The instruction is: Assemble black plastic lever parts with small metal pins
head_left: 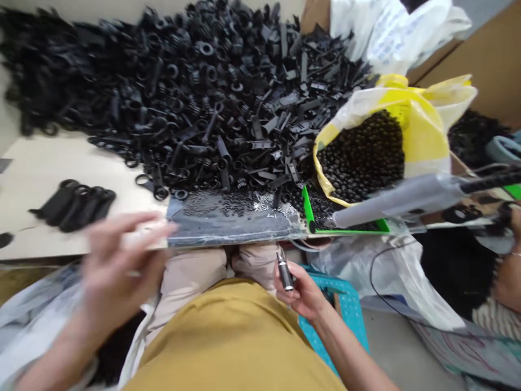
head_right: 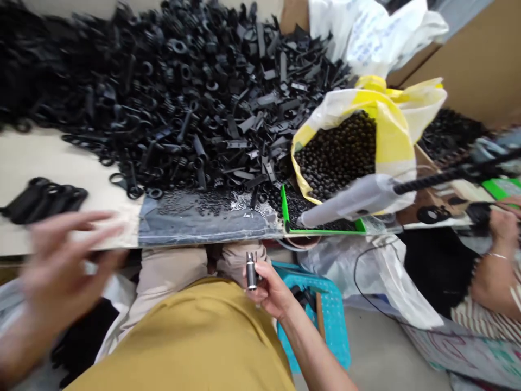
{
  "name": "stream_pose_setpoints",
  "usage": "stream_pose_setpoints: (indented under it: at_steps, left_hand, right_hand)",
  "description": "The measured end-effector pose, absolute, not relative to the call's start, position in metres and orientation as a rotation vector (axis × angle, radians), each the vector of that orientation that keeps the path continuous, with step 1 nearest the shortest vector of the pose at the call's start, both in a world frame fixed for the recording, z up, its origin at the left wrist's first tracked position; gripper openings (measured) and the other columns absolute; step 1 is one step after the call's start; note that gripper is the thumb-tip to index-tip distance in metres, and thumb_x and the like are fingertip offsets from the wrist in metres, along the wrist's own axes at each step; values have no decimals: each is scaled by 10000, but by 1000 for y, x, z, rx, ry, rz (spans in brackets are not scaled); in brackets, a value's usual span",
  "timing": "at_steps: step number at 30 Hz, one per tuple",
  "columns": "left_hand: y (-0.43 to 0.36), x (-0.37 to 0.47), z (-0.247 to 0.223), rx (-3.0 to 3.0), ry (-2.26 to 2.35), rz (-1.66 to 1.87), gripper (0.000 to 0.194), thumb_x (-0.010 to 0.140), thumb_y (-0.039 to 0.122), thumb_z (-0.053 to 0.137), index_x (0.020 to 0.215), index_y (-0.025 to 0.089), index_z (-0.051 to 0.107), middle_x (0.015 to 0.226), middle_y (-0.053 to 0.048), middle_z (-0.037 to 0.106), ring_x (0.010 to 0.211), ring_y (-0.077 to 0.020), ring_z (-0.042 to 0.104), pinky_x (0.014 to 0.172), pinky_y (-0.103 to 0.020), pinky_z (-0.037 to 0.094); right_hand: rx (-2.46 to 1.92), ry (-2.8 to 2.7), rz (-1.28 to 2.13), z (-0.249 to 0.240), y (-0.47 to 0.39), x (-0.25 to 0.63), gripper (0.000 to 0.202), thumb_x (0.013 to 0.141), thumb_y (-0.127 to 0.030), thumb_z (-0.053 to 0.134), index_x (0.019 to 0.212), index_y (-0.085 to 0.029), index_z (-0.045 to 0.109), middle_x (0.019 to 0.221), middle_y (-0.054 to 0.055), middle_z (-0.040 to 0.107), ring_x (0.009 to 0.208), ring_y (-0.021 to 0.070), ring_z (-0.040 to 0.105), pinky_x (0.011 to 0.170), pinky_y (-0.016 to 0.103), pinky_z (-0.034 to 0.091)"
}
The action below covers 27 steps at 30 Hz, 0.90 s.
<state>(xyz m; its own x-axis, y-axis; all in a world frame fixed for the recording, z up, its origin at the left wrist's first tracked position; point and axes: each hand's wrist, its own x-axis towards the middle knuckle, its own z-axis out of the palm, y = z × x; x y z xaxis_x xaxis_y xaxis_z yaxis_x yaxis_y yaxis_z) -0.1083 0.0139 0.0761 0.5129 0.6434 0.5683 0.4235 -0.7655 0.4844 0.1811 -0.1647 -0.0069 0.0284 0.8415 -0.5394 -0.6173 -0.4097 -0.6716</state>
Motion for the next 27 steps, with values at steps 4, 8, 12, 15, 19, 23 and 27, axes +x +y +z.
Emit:
stream_pose_setpoints:
  at_steps: [4,8,12,15,19,23,27]
  left_hand:
    - [-7,-58,66,2629,474,915,443,919,281,708,1342,372,611,1406,-49,613,1280,-285,550,1101,-478,437]
    - [-22,-44,51,2050,829,836,235,999,346,570,1194,233,638,1148,-86,694,1055,-229,653,927,-384,555]
    - [-23,-45,39,1592,805,567,299,1004,396,563,1229,246,690,1156,-61,755,988,-202,730,850,-312,616]
    - [-22,-47,35,1574,847,601,405,987,354,580,1376,266,650,1337,-53,714,1191,-232,696,1038,-359,568]
    - [-16,-52,35,1663,921,635,431,992,316,571,1417,270,625,1366,-38,700,1212,-223,691,1079,-366,540]
    - [-11,-59,40,1755,986,676,347,987,328,609,1319,277,695,1233,-37,758,1090,-209,722,984,-335,569]
    - [-10,-61,45,1850,986,678,273,977,324,635,1227,271,728,992,-22,754,879,-173,697,816,-287,558]
  right_hand:
    - [-1054,-450,1807,3,-124,156,504,696,-624,818,796,-181,600,571,-76,458,412,22,208,395,178,161]
    - [-1135,-737,1648,7,-102,140,463,749,-602,805,808,-193,594,653,-37,524,530,78,414,483,192,350]
    - [-1305,-1015,1245,12,-88,133,357,859,-554,711,842,-205,634,716,-11,571,643,131,499,598,244,451]
    - [-1350,-1159,1080,14,-79,128,253,917,-468,661,940,-219,695,752,-1,621,644,139,530,611,249,459]
    - [-1371,-1217,1006,15,-73,123,251,900,-414,709,1093,-253,702,818,9,689,635,141,562,607,255,476]
    - [-1370,-1012,1041,16,-72,131,398,769,-420,855,1090,-260,681,851,22,729,644,150,610,583,249,501]
    - [-1336,-939,1017,21,-64,148,298,754,-441,866,930,-240,734,805,34,730,677,159,636,618,253,520]
